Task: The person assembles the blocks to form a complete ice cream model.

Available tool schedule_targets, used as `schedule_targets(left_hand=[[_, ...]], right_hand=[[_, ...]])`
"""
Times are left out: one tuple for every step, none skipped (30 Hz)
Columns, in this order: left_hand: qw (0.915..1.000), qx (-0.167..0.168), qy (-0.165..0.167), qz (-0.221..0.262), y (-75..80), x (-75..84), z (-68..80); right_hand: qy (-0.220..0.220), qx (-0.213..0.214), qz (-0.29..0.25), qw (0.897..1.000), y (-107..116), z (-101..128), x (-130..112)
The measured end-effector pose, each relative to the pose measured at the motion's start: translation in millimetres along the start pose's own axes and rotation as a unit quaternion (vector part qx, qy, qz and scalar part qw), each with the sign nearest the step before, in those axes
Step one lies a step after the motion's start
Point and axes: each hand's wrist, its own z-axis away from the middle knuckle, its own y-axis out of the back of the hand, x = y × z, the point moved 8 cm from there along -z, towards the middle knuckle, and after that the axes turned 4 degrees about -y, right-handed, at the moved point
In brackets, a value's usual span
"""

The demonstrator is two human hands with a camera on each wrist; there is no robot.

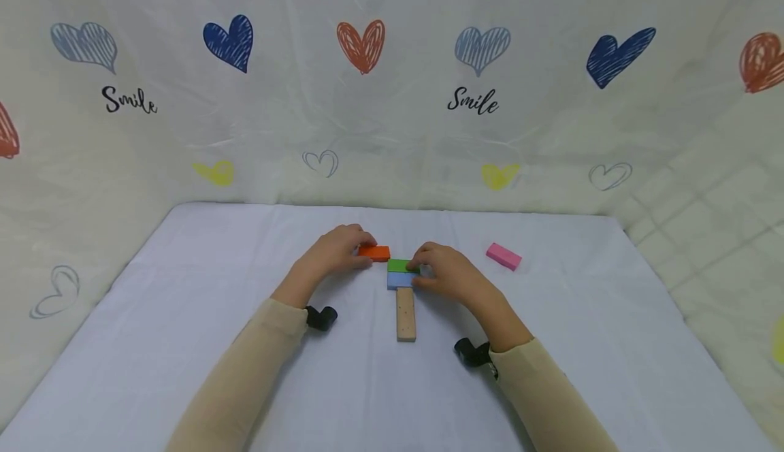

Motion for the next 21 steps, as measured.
schedule_targets(left_hand=[[1.0000,0.000,-0.001,-0.002,-0.1,0.4,-1.0],[1.0000,0.000,-0.001,-0.004,-0.2,1.2,-1.9],[1.0000,0.000,-0.002,-0.005,-0.4,1.8,-2.9],[1.0000,0.000,-0.003,-0.008,-0.9,2.4,-3.8],[0.9999,-0.001,-0.004,-0.009,-1.3,3.2,-4.8],[0.9999,0.000,-0.005,-0.010,-1.7,3.9,-5.8],[0.9999,0.000,-0.006,-0.013,-2.1,4.7,-6.5],[0.9999,0.001,-0.009,-0.015,-2.0,5.8,-7.1],[0.9998,0.001,-0.011,-0.018,-2.3,6.5,-8.0],[0.9997,0.002,-0.013,-0.021,-2.4,7.3,-8.6],[0.9997,0.002,-0.014,-0.021,-2.3,8.2,-9.3],[0.9996,0.002,-0.015,-0.026,-2.3,8.9,-9.8],[0.9994,0.002,-0.016,-0.029,-2.5,9.4,-10.4],[0.9994,0.003,-0.017,-0.031,-2.5,10.1,-11.0],[0.9992,0.003,-0.019,-0.035,-2.8,10.6,-11.8],[0.9991,0.003,-0.021,-0.037,-2.9,11.5,-12.6],[0.9989,0.004,-0.025,-0.039,-3.1,12.4,-13.6],[0.9987,0.005,-0.029,-0.041,-3.3,13.3,-14.6],[0.9986,0.007,-0.033,-0.041,-3.2,14.6,-15.5],[0.9984,0.008,-0.038,-0.042,-3.3,15.8,-16.5],[0.9981,0.008,-0.041,-0.044,-3.5,16.7,-17.5]], right_hand=[[0.000,0.000,0.000,1.000,0,0,0],[-0.002,0.001,0.000,1.000,0,0,0],[-0.003,0.000,-0.001,1.000,1,0,0],[-0.005,-0.001,-0.003,1.000,1,0,0],[-0.004,-0.001,-0.002,1.000,1,1,0],[-0.004,-0.001,-0.002,1.000,1,1,0],[-0.004,-0.001,-0.002,1.000,1,1,0],[-0.004,-0.001,-0.002,1.000,1,1,-1],[-0.004,-0.001,-0.002,1.000,1,1,-1],[-0.004,0.000,-0.001,1.000,1,1,-1],[-0.002,0.000,0.000,1.000,1,1,-2],[-0.002,0.000,-0.001,1.000,1,1,-2],[0.000,0.000,-0.001,1.000,1,1,-2],[0.002,0.000,-0.002,1.000,1,1,-3],[0.005,0.001,-0.002,1.000,1,1,-3],[0.006,0.002,-0.001,1.000,0,1,-3],[0.007,0.002,-0.001,1.000,1,1,-3],[0.007,0.003,0.000,1.000,1,1,-3],[0.006,0.004,0.001,1.000,1,1,-3],[0.005,0.005,0.002,1.000,1,1,-3],[0.005,0.006,0.003,1.000,2,1,-3]])
